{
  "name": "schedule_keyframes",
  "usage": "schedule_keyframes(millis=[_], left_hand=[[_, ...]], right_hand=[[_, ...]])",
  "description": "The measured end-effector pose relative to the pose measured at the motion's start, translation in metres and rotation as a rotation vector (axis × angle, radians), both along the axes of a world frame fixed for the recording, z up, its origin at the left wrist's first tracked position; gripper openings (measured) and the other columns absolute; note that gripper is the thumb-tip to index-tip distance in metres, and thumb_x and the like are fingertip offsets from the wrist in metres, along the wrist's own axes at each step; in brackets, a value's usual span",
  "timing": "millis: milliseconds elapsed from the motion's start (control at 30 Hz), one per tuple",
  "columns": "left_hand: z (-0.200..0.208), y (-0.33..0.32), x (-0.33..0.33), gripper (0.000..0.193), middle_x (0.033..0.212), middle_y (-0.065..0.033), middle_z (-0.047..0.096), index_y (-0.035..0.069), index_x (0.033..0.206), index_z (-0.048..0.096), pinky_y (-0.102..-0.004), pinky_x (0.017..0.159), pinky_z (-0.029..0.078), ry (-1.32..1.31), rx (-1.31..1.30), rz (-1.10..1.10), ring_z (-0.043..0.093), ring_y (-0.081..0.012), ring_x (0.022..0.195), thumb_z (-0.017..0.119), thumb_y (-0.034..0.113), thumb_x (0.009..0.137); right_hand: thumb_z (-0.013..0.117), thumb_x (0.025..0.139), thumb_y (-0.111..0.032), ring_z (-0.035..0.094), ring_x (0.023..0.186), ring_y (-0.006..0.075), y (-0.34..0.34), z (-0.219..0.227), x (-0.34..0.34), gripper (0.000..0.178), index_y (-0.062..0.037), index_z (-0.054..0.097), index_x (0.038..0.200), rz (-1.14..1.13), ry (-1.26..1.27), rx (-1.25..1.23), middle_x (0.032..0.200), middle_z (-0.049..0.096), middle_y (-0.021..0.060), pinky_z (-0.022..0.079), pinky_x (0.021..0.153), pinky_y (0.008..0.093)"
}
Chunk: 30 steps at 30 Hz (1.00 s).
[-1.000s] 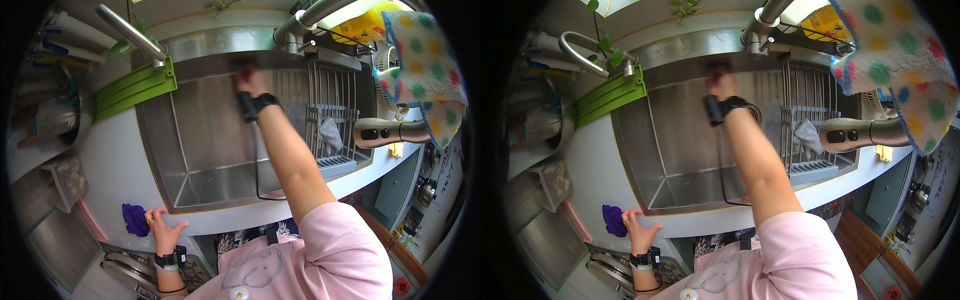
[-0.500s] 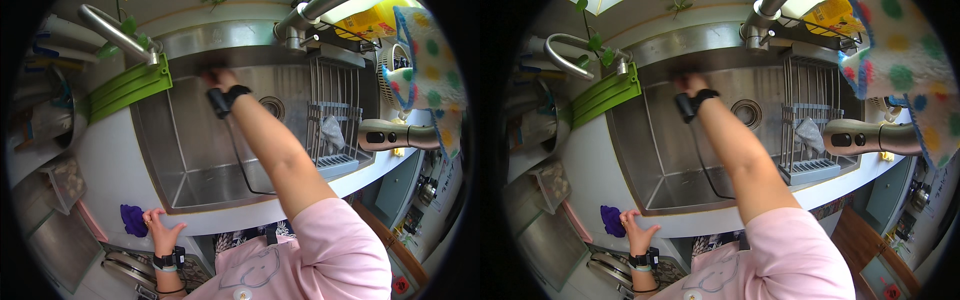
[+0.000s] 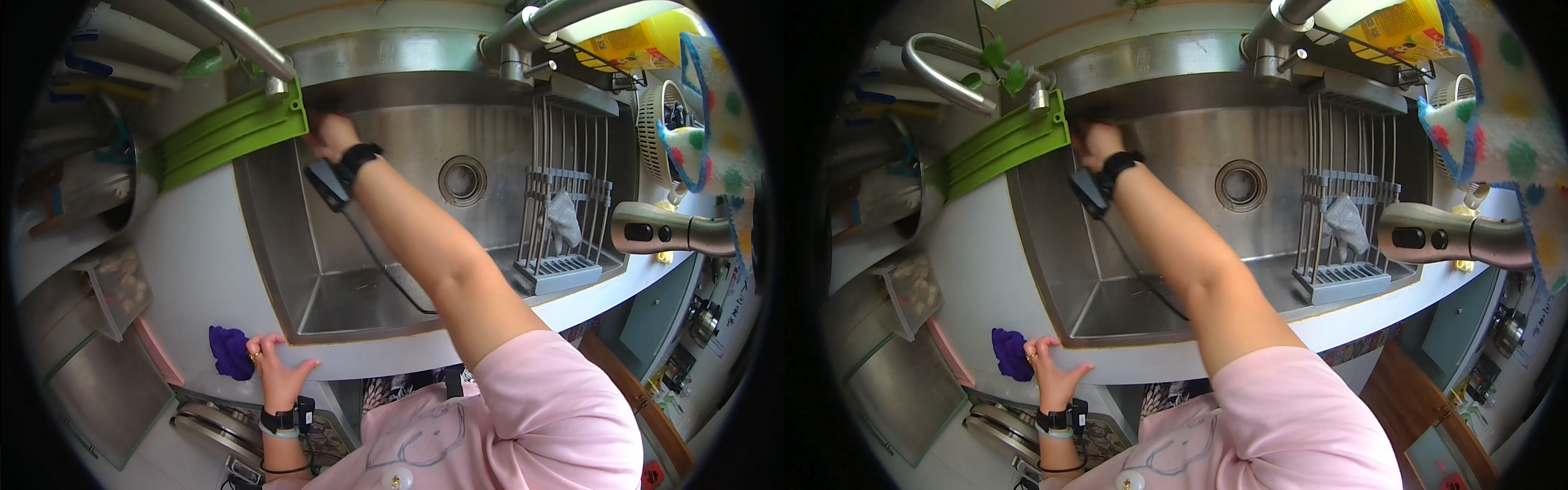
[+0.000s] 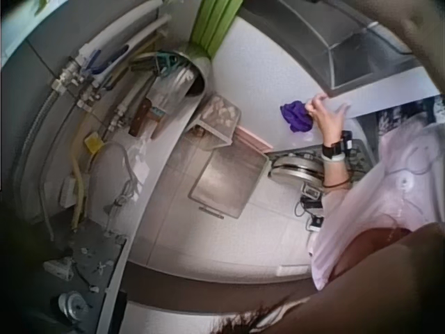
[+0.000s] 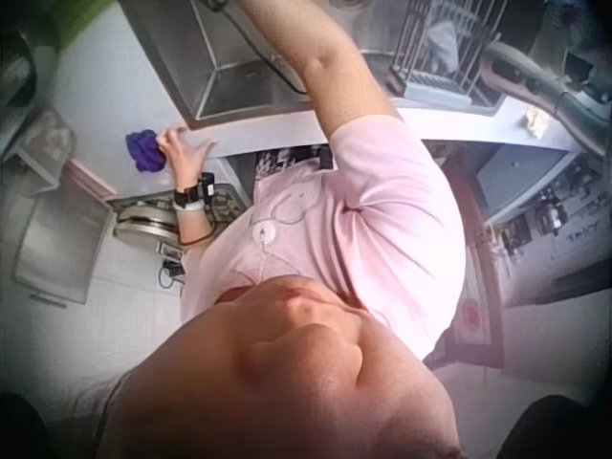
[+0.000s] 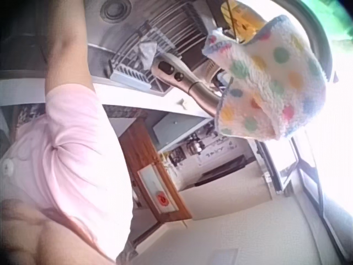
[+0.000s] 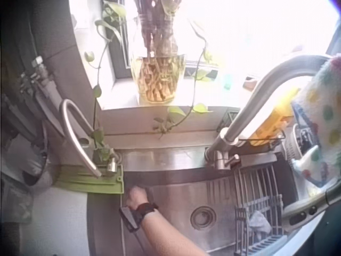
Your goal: The person scrubs a stainless steel kitchen sink using a purple cloth and a steel wool pad. They rinse the sink with the faucet sprayer, wipe the surrounding countertop, and clean the sink drain and faucet area.
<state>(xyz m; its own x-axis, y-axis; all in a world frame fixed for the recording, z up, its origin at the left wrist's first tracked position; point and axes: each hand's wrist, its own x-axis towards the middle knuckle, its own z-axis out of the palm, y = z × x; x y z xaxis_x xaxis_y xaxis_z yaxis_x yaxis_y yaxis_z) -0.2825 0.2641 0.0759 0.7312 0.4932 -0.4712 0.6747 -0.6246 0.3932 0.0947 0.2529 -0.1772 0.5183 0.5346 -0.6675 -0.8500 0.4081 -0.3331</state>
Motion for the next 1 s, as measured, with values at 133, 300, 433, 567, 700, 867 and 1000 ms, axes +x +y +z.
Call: schedule_keyframes(millis=[133,300,433,567,700,867,1000], left_hand=[[-0.001,-0.001,0.0,0.079,0.112,-0.0157,0.036,0.009,0.107,0.046,-0.0449,0.095,0.036,0.019,0.012,0.026,0.04,-0.035,0.107,0.093,0.02,0.045],[0.0,-0.002,-0.001,0.079,0.112,-0.0156,0.037,0.009,0.107,0.046,-0.0453,0.095,0.037,0.023,0.022,0.016,0.041,-0.0352,0.107,0.094,0.021,0.045],[0.0,-0.002,0.0,0.079,0.113,-0.0155,0.037,0.009,0.107,0.046,-0.0457,0.094,0.037,0.044,0.029,0.014,0.041,-0.0352,0.107,0.094,0.021,0.045],[-0.001,-0.002,-0.002,0.079,0.113,-0.0153,0.037,0.01,0.108,0.047,-0.0461,0.094,0.037,0.01,0.007,0.038,0.041,-0.0349,0.107,0.094,0.021,0.046],[-0.003,-0.001,-0.006,0.078,0.113,-0.0151,0.037,0.01,0.108,0.048,-0.046,0.094,0.037,-0.017,-0.02,0.051,0.041,-0.0347,0.107,0.094,0.022,0.047],[-0.004,0.001,-0.008,0.077,0.114,-0.015,0.037,0.01,0.108,0.048,-0.0454,0.094,0.037,-0.034,-0.028,0.065,0.041,-0.0345,0.107,0.094,0.023,0.047],[-0.003,0.0,-0.006,0.078,0.114,-0.0149,0.037,0.009,0.108,0.048,-0.045,0.094,0.036,-0.036,-0.018,0.042,0.041,-0.0342,0.107,0.094,0.023,0.047]], right_hand=[[0.063,0.088,-0.008,0.066,0.079,0.0195,0.032,0.024,-0.002,0.011,-0.009,0.062,0.1,0.062,0.101,-0.047,0.09,0.066,0.0074,0.054,0.06,0.0339],[0.066,0.088,-0.011,0.064,0.076,0.017,0.015,0.08,0.0,0.012,-0.0047,0.062,0.098,0.104,-0.1,0.173,0.089,0.066,0.0058,0.052,0.061,0.0295],[0.07,0.086,-0.011,0.064,0.079,0.0179,0.024,0.092,-0.011,0.02,0.0005,0.061,0.099,-0.075,-0.104,0.319,0.09,0.066,0.0078,0.052,0.07,0.0307],[0.073,0.084,-0.013,0.064,0.078,0.0164,0.007,0.09,-0.005,0.022,0.001,0.061,0.095,-0.079,-0.178,0.257,0.087,0.066,0.008,0.052,0.069,0.0297],[0.075,0.084,-0.012,0.063,0.075,0.0093,-0.049,0.106,0.011,0.016,-0.0086,0.061,0.089,-0.202,-0.192,0.16,0.083,0.065,0.0019,0.055,0.067,0.0228],[0.074,0.084,-0.011,0.062,0.072,0.0092,-0.057,0.116,0.009,0.019,-0.0086,0.057,0.091,-0.34,-0.191,0.124,0.083,0.064,0.0015,0.054,0.066,0.0217],[0.074,0.083,-0.013,0.061,0.069,0.0143,0.017,0.1,-0.012,0.024,-0.0019,0.057,0.097,-0.166,-0.145,0.172,0.082,0.063,0.0049,0.048,0.062,0.0267]])
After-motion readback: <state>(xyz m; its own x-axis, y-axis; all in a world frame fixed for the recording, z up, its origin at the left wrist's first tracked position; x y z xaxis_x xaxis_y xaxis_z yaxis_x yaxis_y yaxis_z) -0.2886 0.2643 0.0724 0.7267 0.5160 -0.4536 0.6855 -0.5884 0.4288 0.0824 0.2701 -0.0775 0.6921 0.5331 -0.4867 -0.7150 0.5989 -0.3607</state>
